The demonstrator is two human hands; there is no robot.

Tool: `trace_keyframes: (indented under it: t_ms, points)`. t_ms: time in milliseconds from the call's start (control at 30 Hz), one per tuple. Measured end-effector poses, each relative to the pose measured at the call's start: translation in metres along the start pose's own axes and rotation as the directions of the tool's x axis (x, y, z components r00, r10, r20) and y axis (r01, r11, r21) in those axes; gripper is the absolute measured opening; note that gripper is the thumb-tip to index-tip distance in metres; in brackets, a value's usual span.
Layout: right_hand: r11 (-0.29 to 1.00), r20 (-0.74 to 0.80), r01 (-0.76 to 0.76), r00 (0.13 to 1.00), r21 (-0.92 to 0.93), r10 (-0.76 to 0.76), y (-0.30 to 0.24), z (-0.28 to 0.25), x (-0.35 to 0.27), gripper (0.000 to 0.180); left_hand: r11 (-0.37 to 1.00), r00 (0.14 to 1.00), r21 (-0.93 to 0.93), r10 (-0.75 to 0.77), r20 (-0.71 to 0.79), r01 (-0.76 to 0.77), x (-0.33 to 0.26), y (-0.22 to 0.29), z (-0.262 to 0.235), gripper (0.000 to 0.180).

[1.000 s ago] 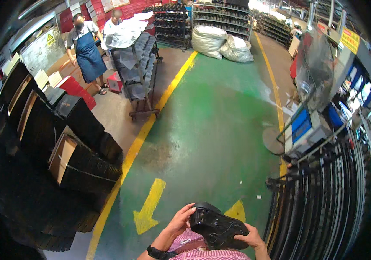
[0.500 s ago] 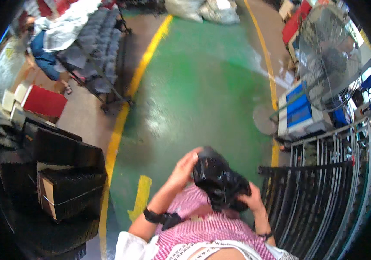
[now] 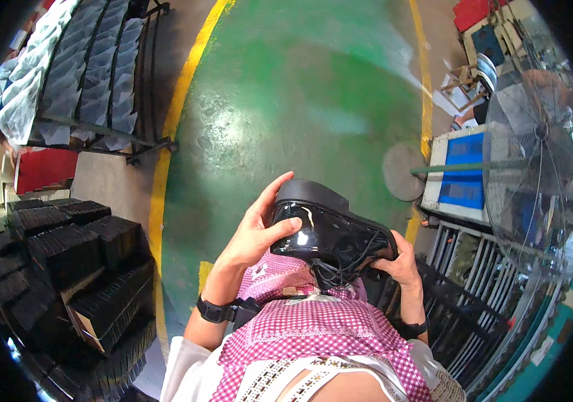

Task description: Cleaning and inspecting black leather shoes in a manufacturing facility.

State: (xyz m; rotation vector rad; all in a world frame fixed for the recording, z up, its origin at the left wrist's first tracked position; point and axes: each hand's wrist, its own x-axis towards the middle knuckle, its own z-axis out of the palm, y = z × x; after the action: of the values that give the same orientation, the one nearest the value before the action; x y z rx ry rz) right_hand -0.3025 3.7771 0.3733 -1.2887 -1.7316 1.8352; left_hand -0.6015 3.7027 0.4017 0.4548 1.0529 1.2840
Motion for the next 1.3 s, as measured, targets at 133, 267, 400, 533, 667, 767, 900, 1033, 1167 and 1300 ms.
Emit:
trace_keyframes:
  t_ms: [133,267,400,533,667,767,900,1033,1167,1300]
  points:
    - [0.981,0.047,-0.064,0.997,0.185,0.056,-0.016,-0.019,0.091,0.058,1.0,0.999,0.009,0.012,-0.043,-0.012,0.081,0.043,-0.013,0.073]
    - [0.963,0.065,-0.096,0.995,0.252,0.082,-0.046,-0.028,0.19,0.057,0.999,0.997,0.04,0.029,-0.066,-0.026,0.172,0.086,-0.042,0.07]
    - [0.966,0.061,-0.096,0.995,0.242,0.083,-0.077,-0.043,0.299,0.057,0.999,0.997,0.043,0.024,-0.067,-0.022,0.277,0.136,-0.076,0.067]
    - [0.976,-0.031,-0.055,0.998,0.209,0.063,-0.124,-0.048,0.368,0.054,0.997,0.998,0.048,-0.056,-0.018,0.057,0.359,0.196,-0.088,0.067]
    - [0.99,-0.096,-0.081,0.991,0.12,0.093,-0.155,-0.065,0.432,0.056,0.99,0.991,0.042,-0.134,0.017,0.133,0.436,0.24,-0.098,0.073]
    - [0.993,-0.135,-0.11,0.984,0.048,0.116,-0.172,-0.089,0.484,0.056,0.986,0.987,0.053,-0.158,0.03,0.156,0.501,0.266,-0.095,0.079]
    - [0.996,-0.19,-0.086,0.978,0.009,0.086,-0.194,-0.133,0.563,0.057,0.961,0.98,0.217,-0.19,0.065,0.172,0.6,0.301,-0.079,0.089]
    - [0.977,-0.236,-0.072,0.964,0.199,0.12,-0.199,-0.196,0.645,0.06,0.941,0.975,0.33,-0.142,0.172,0.079,0.706,0.331,-0.051,0.089]
    - [0.984,-0.273,-0.039,0.958,0.174,0.086,-0.227,-0.267,0.712,0.061,0.938,0.964,0.347,-0.087,0.252,-0.006,0.805,0.366,-0.006,0.086]
    - [0.929,-0.3,0.027,0.95,0.369,0.091,-0.246,-0.325,0.763,0.061,0.917,0.965,0.396,-0.055,0.256,-0.053,0.884,0.405,0.043,0.081]
